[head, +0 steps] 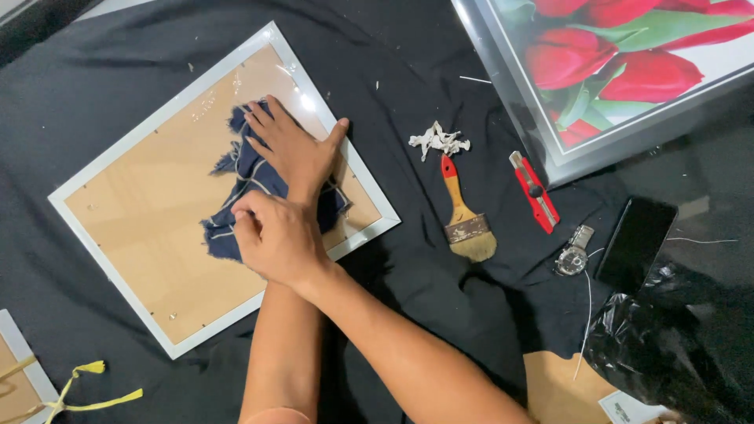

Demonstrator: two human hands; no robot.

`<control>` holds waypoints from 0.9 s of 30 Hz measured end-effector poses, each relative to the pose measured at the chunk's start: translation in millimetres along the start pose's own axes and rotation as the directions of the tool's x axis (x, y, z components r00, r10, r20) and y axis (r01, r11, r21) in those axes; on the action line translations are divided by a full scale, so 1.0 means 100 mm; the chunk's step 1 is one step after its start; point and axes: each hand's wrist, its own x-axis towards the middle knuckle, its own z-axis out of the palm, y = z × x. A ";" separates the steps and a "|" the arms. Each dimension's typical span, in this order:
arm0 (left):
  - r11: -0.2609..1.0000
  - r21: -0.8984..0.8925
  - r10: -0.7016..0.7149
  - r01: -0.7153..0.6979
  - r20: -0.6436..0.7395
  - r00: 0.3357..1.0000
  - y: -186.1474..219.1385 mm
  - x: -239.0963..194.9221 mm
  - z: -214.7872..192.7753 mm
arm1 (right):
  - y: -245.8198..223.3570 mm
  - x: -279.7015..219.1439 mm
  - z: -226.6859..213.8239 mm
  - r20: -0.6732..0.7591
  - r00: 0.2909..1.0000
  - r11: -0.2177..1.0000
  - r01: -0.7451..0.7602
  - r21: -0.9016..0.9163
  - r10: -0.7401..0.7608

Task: The person wipes the back surface of a picture frame with a blue cloth. They then pick up small white debris from the frame and discard it. The person continues wiping the frame surface with the cloth.

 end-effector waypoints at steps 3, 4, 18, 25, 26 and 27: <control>0.999 -0.033 0.002 0.000 0.049 0.999 -0.05 0.01 -0.03 | -0.10 -0.01 -0.06 0.011 1.000 0.999 -0.025 0.041 0.025; 0.997 -0.073 0.003 0.002 0.069 0.998 -0.07 0.02 -0.05 | -0.10 -0.02 -0.06 0.014 1.000 0.998 -0.027 0.055 0.027; 0.984 -0.172 -0.020 0.049 0.167 0.986 -0.01 0.03 -0.21 | -0.21 0.00 -0.21 -0.002 0.999 0.998 -0.035 0.057 0.036; 0.979 -0.158 -0.110 0.127 0.115 0.987 -0.29 0.32 -0.10 | -0.36 0.10 -0.43 -0.078 0.991 0.980 -0.090 0.178 0.105; 0.974 -0.097 -0.197 0.204 0.077 0.977 -0.36 0.45 -0.08 | -0.41 0.13 -0.50 -0.108 0.984 0.970 -0.118 0.211 0.143; 0.975 -0.099 -0.193 0.198 0.062 0.979 -0.33 0.66 -0.18 | -0.38 0.13 -0.50 -0.107 0.986 0.971 -0.104 0.217 0.130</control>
